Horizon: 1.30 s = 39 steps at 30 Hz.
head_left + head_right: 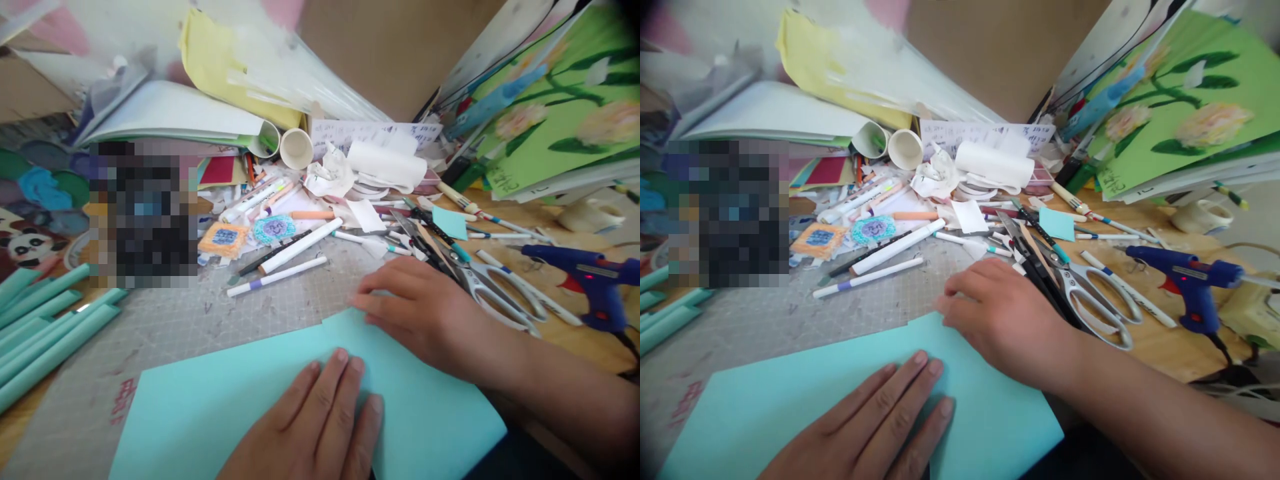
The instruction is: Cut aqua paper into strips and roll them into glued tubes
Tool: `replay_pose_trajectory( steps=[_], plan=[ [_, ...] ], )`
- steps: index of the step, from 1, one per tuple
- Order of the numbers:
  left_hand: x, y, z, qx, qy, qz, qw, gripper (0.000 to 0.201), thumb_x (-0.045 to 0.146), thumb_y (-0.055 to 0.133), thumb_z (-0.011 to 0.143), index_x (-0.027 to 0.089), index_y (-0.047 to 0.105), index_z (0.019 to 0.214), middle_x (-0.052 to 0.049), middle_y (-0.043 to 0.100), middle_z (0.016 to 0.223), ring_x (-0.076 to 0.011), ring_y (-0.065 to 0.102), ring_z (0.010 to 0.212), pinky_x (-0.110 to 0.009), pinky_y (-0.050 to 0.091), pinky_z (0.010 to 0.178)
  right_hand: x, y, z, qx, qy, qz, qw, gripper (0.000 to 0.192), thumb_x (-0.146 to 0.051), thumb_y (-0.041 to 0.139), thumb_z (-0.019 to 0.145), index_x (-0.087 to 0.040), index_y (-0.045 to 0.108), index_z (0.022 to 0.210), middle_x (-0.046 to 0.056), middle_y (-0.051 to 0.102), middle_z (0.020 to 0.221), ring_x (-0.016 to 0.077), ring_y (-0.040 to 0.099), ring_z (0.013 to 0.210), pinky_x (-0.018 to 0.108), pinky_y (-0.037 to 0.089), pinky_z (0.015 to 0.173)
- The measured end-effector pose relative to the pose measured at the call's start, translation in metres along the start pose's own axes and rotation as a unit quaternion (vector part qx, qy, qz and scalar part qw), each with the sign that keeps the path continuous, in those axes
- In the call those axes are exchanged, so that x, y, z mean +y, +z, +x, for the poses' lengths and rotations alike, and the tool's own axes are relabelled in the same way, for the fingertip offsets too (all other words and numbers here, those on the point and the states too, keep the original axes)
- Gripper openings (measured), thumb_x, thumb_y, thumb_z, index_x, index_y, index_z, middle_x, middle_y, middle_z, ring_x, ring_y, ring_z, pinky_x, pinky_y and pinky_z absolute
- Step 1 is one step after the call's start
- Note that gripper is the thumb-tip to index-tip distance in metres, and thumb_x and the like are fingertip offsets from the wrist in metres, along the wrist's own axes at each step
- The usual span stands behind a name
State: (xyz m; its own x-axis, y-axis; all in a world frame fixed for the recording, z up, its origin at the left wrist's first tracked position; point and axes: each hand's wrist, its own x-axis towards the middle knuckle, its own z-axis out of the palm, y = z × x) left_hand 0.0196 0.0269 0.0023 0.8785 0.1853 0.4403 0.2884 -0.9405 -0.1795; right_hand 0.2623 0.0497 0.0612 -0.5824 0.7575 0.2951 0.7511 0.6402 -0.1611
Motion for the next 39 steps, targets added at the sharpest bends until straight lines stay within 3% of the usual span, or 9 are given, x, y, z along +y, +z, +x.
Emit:
replay_pose_trajectory(
  steps=[3,7,11,15,22,31,39],
  plan=[
    [-0.002,-0.002,0.002,-0.031,0.006,-0.005,0.999,0.033,0.020,0.034,0.102,0.021,0.058,0.124,-0.005,0.066,0.125,-0.0232,0.060,0.117,-0.037,0.043,0.098,-0.012,-0.020,-0.018,-0.025,0.031,0.010,0.999,0.025,-0.030,0.051,0.097,-0.019,0.066,0.113,0.009,0.068,0.117,0.0230,0.060,0.108,0.043,0.047,0.097],
    [-0.005,-0.005,0.006,-0.029,0.012,-0.007,0.999,0.033,0.023,0.036,0.101,0.019,0.058,0.126,-0.007,0.065,0.127,-0.0233,0.060,0.117,-0.036,0.043,0.097,-0.038,-0.026,-0.048,-0.067,-0.047,-0.061,0.995,0.036,-0.048,0.046,0.096,-0.024,0.067,0.113,0.004,0.072,0.115,0.0271,0.064,0.108,0.052,0.044,0.104],
    [-0.001,-0.003,0.008,-0.011,0.002,0.002,1.000,0.031,0.023,0.039,0.099,0.017,0.059,0.122,-0.009,0.066,0.125,-0.0244,0.061,0.114,-0.038,0.040,0.098,-0.059,-0.016,-0.065,-0.071,-0.079,-0.116,0.988,0.026,-0.031,0.046,0.098,-0.028,0.069,0.110,0.000,0.073,0.114,0.0235,0.069,0.103,0.044,0.055,0.092],
    [0.000,-0.005,0.009,-0.008,-0.016,-0.004,1.000,0.032,0.024,0.038,0.098,0.017,0.061,0.119,-0.009,0.067,0.122,-0.0245,0.062,0.112,-0.038,0.041,0.097,-0.068,-0.008,-0.073,-0.068,-0.046,-0.144,0.986,0.036,-0.020,0.036,0.100,-0.027,0.069,0.113,0.001,0.072,0.118,0.0247,0.068,0.106,0.042,0.059,0.084],
    [-0.004,-0.009,0.008,-0.028,0.016,-0.011,0.999,0.035,0.023,0.042,0.095,0.015,0.060,0.124,-0.013,0.064,0.126,-0.0272,0.061,0.113,-0.038,0.044,0.096,-0.070,0.000,-0.087,-0.050,-0.040,-0.146,0.987,0.034,-0.024,0.041,0.101,-0.024,0.062,0.127,0.004,0.067,0.127,0.0251,0.062,0.117,0.042,0.055,0.092],
    [-0.006,-0.011,0.013,-0.038,0.027,0.004,0.999,0.037,0.027,0.041,0.094,0.016,0.061,0.124,-0.012,0.065,0.126,-0.0270,0.061,0.114,-0.038,0.047,0.092,-0.066,0.010,-0.091,-0.005,-0.033,-0.140,0.990,0.033,-0.025,0.044,0.099,-0.021,0.063,0.126,0.005,0.066,0.128,0.0283,0.060,0.119,0.046,0.055,0.093],
    [-0.012,-0.011,0.005,-0.063,0.009,0.006,0.998,0.060,0.050,0.055,0.082,0.013,0.055,0.129,-0.019,0.058,0.133,-0.0336,0.056,0.120,-0.041,0.049,0.092,-0.060,0.016,-0.085,-0.019,0.007,-0.094,0.995,0.036,-0.029,0.048,0.097,-0.020,0.057,0.131,0.006,0.061,0.135,0.0276,0.055,0.126,0.049,0.049,0.101]
  ],
)
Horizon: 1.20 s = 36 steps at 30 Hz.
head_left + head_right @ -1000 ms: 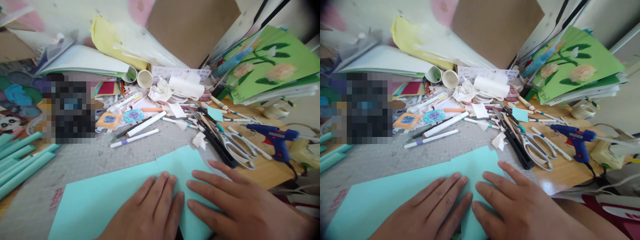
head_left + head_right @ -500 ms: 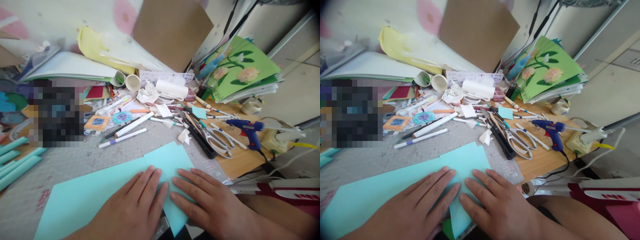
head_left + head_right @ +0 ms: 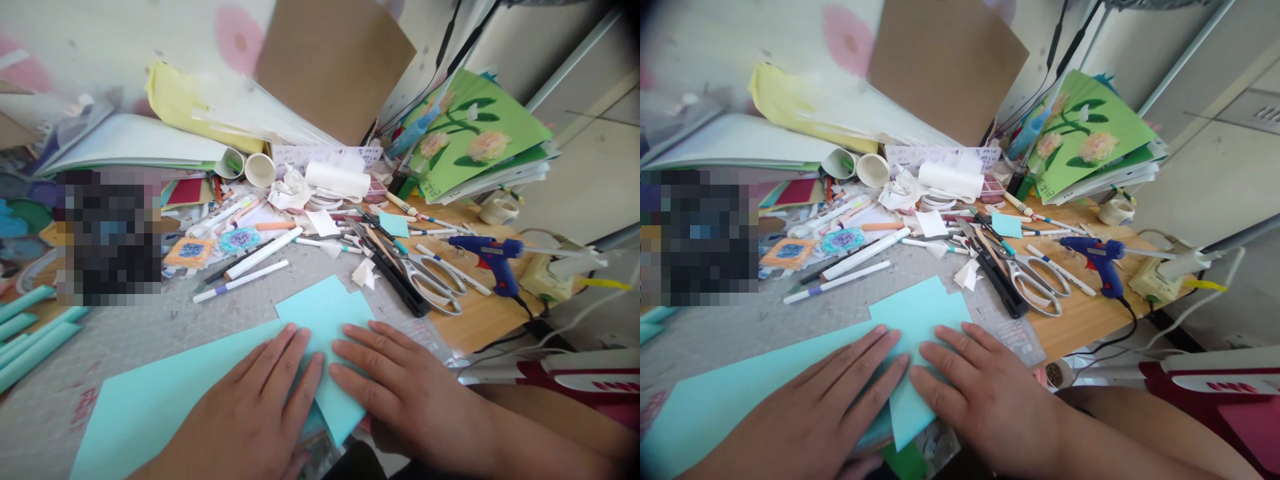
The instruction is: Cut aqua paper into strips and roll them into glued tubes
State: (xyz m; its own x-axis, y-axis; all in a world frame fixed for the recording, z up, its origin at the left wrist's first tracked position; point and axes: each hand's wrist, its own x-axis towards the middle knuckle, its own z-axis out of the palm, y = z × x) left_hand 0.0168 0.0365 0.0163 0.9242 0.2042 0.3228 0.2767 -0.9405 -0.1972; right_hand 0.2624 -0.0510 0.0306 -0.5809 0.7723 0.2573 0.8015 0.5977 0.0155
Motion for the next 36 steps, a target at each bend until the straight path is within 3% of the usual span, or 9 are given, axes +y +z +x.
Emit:
replay_pose_trajectory(
  steps=[6,12,18,21,28,33,36],
  plan=[
    [0.001,-0.004,0.000,-0.039,-0.007,-0.028,0.999,0.072,0.057,0.062,0.078,0.013,0.050,0.134,-0.022,0.055,0.136,-0.0344,0.054,0.124,-0.041,0.050,0.095,0.002,0.000,0.002,-0.007,-0.009,-0.006,1.000,0.036,-0.030,0.047,0.098,-0.021,0.057,0.132,0.005,0.061,0.135,0.0272,0.055,0.126,0.050,0.049,0.100],
    [0.002,-0.009,0.002,-0.108,0.001,-0.063,0.992,0.072,0.045,0.065,0.079,0.009,0.044,0.138,-0.027,0.047,0.141,-0.0390,0.049,0.128,-0.046,0.049,0.098,0.004,-0.001,0.001,0.030,-0.033,-0.036,0.998,0.033,-0.027,0.044,0.100,-0.027,0.062,0.128,0.001,0.066,0.128,0.0234,0.059,0.121,0.042,0.052,0.096],
    [-0.003,-0.006,0.003,-0.111,0.005,-0.084,0.990,0.064,0.051,0.053,0.089,0.010,0.045,0.137,-0.026,0.047,0.141,-0.0389,0.049,0.128,-0.046,0.051,0.097,0.006,0.001,0.003,0.028,-0.036,-0.049,0.998,0.034,-0.024,0.040,0.100,-0.029,0.063,0.126,0.002,0.068,0.126,0.0240,0.060,0.119,0.042,0.054,0.093],
    [-0.006,-0.010,0.005,-0.127,0.001,-0.079,0.989,0.070,0.052,0.058,0.086,0.008,0.043,0.139,-0.027,0.045,0.142,-0.0404,0.047,0.129,-0.049,0.050,0.097,0.008,0.002,0.006,0.041,-0.026,-0.038,0.998,0.036,-0.021,0.039,0.100,-0.028,0.063,0.126,0.004,0.069,0.124,0.0249,0.061,0.117,0.046,0.053,0.093],
    [-0.007,-0.005,0.001,-0.092,0.007,-0.045,0.995,0.061,0.017,0.056,0.084,0.007,0.039,0.142,-0.024,0.044,0.144,-0.0382,0.045,0.131,-0.048,0.048,0.101,0.014,0.009,0.005,0.041,-0.025,-0.046,0.998,0.040,-0.016,0.041,0.096,-0.029,0.061,0.128,0.006,0.065,0.129,0.0248,0.054,0.125,0.049,0.048,0.098],
    [-0.003,0.004,-0.004,-0.083,-0.016,-0.078,0.993,0.065,0.031,0.055,0.087,0.007,0.033,0.143,-0.025,0.040,0.146,-0.0402,0.039,0.134,-0.049,0.048,0.101,0.018,0.012,0.003,0.051,-0.037,-0.043,0.997,0.044,-0.015,0.044,0.093,-0.029,0.057,0.133,0.005,0.064,0.131,0.0249,0.051,0.129,0.048,0.047,0.100],
    [-0.004,-0.003,-0.001,-0.123,-0.020,-0.104,0.987,0.066,0.038,0.056,0.088,0.005,0.034,0.142,-0.027,0.040,0.145,-0.0415,0.038,0.134,-0.049,0.049,0.100,0.020,0.013,0.005,0.028,-0.050,-0.045,0.997,0.045,-0.016,0.044,0.093,-0.027,0.055,0.136,0.005,0.062,0.133,0.0268,0.051,0.129,0.050,0.048,0.099]
  ],
)
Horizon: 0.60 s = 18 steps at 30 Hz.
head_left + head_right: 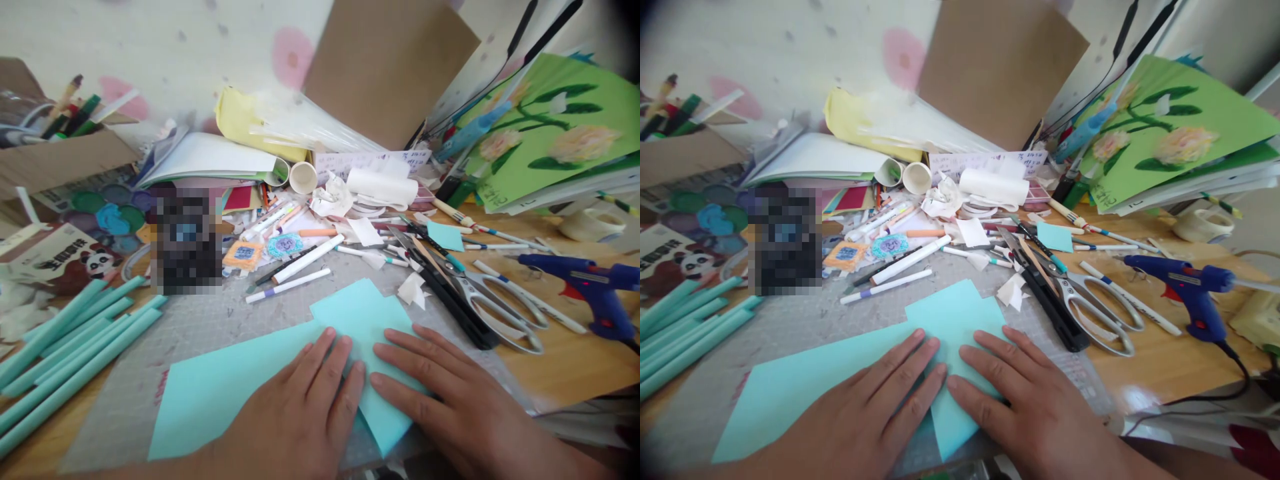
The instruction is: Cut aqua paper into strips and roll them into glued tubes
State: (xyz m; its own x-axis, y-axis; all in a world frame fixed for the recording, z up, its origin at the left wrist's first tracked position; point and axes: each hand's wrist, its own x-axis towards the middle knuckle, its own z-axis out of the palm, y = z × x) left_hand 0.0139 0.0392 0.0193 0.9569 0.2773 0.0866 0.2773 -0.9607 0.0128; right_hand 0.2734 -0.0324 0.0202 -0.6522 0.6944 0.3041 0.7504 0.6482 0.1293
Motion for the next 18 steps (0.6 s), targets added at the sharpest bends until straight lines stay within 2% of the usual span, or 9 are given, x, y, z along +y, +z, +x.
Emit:
replay_pose_trajectory(
  steps=[2,5,8,13,18],
  plan=[
    [-0.0005,-0.0072,0.0009,-0.033,-0.002,-0.007,0.999,0.066,0.037,0.057,0.088,0.005,0.035,0.141,-0.028,0.041,0.144,-0.0421,0.038,0.133,-0.050,0.049,0.099,0.0016,0.0005,0.0014,-0.013,-0.009,-0.003,1.000,0.045,-0.018,0.044,0.094,-0.026,0.054,0.137,0.005,0.061,0.135,0.0273,0.051,0.129,0.049,0.049,0.098],
    [-0.0020,-0.0124,0.0014,-0.036,-0.005,-0.009,0.999,0.064,0.037,0.058,0.089,0.004,0.038,0.140,-0.028,0.042,0.142,-0.0420,0.041,0.131,-0.048,0.051,0.096,0.0038,0.0017,0.0021,-0.021,-0.021,-0.012,0.999,0.044,-0.023,0.045,0.095,-0.027,0.052,0.139,0.005,0.059,0.138,0.0276,0.051,0.129,0.047,0.050,0.097],
    [-0.0028,-0.0102,0.0001,-0.003,-0.003,0.002,1.000,0.060,0.037,0.057,0.090,0.004,0.042,0.138,-0.028,0.045,0.141,-0.0410,0.046,0.129,-0.045,0.054,0.094,0.0056,0.0027,0.0020,-0.015,-0.034,-0.020,0.999,0.043,-0.027,0.046,0.096,-0.028,0.052,0.139,0.004,0.059,0.137,0.0276,0.051,0.129,0.047,0.049,0.098],
    [-0.0025,-0.0043,-0.0021,0.057,-0.002,0.021,0.998,0.044,0.027,0.049,0.095,0.006,0.048,0.134,-0.023,0.052,0.138,-0.0346,0.052,0.126,-0.039,0.053,0.094,0.0071,0.0030,0.0036,-0.008,-0.046,-0.026,0.999,0.039,-0.026,0.044,0.098,-0.029,0.056,0.135,0.003,0.063,0.133,0.0265,0.054,0.126,0.046,0.052,0.095],
    [-0.0034,-0.0028,0.0007,0.075,-0.005,0.038,0.996,0.038,0.021,0.042,0.097,0.007,0.051,0.131,-0.021,0.055,0.136,-0.0334,0.054,0.125,-0.038,0.053,0.094,0.0072,0.0030,0.0029,-0.013,-0.039,-0.017,0.999,0.040,-0.027,0.045,0.097,-0.029,0.055,0.136,0.004,0.061,0.135,0.0259,0.052,0.129,0.046,0.050,0.099]
  ],
)
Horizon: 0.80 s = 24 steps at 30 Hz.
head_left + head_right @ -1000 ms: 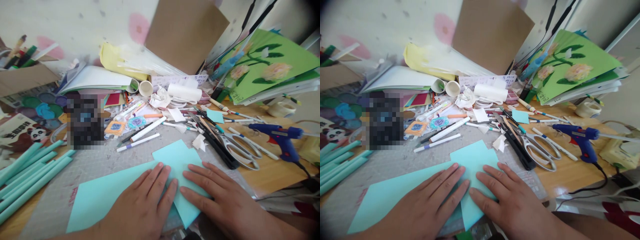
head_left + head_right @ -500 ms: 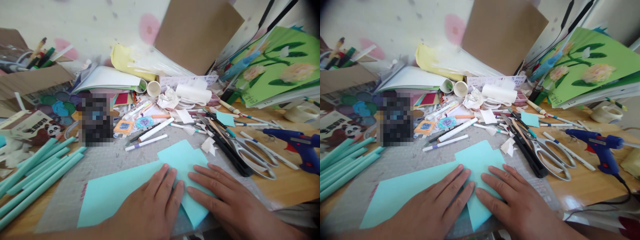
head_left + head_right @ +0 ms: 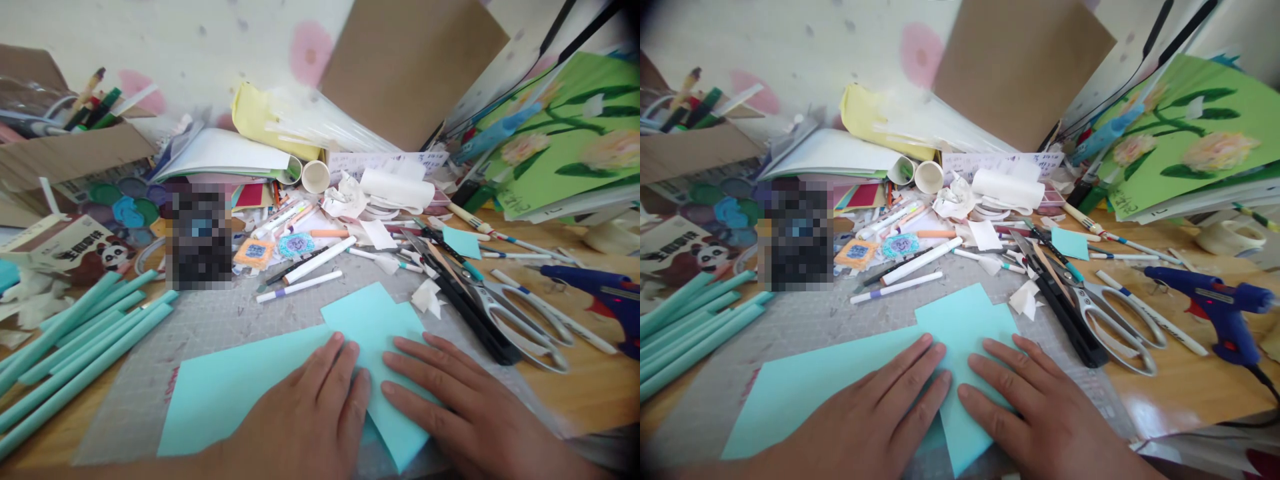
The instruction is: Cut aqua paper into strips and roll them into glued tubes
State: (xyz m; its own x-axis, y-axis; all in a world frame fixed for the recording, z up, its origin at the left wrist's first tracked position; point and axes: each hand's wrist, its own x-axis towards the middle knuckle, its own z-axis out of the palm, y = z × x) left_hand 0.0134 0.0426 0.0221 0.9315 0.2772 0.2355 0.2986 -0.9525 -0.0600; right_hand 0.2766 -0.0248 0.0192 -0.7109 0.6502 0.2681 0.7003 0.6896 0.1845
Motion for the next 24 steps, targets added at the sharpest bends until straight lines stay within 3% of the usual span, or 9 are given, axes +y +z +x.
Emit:
replay_pose_trajectory(
  steps=[9,16,21,24],
  plan=[
    [-0.002,-0.001,0.002,0.010,0.011,0.028,0.999,0.036,0.019,0.034,0.098,0.009,0.056,0.125,-0.017,0.061,0.129,-0.0310,0.060,0.117,-0.034,0.057,0.086,0.000,-0.007,0.005,-0.035,-0.012,-0.008,0.999,0.039,-0.028,0.044,0.098,-0.028,0.056,0.135,0.004,0.061,0.134,0.0271,0.057,0.123,0.045,0.057,0.089],
    [0.003,0.024,-0.001,0.109,-0.035,0.064,0.991,0.030,0.024,0.038,0.098,0.016,0.057,0.120,-0.012,0.064,0.127,-0.0280,0.059,0.118,-0.033,0.053,0.089,-0.002,-0.016,0.010,-0.056,0.016,0.031,0.998,0.043,-0.025,0.055,0.091,-0.026,0.057,0.134,0.005,0.061,0.135,0.0269,0.056,0.125,0.045,0.053,0.096],
    [0.000,0.016,-0.002,0.043,0.007,0.054,0.998,0.035,0.025,0.039,0.096,0.012,0.056,0.124,-0.016,0.063,0.128,-0.0288,0.059,0.117,-0.034,0.052,0.089,-0.002,-0.020,0.013,-0.081,0.021,0.044,0.995,0.047,-0.023,0.058,0.088,-0.024,0.056,0.134,0.007,0.060,0.135,0.0282,0.055,0.125,0.048,0.052,0.096],
    [0.000,0.024,-0.004,0.076,-0.013,0.065,0.995,0.034,0.028,0.044,0.095,0.014,0.057,0.123,-0.014,0.062,0.129,-0.0294,0.058,0.119,-0.035,0.052,0.090,-0.002,-0.021,0.014,-0.096,0.022,0.054,0.994,0.048,-0.026,0.061,0.086,-0.023,0.056,0.134,0.009,0.060,0.136,0.0303,0.055,0.125,0.050,0.053,0.095]
  ],
)
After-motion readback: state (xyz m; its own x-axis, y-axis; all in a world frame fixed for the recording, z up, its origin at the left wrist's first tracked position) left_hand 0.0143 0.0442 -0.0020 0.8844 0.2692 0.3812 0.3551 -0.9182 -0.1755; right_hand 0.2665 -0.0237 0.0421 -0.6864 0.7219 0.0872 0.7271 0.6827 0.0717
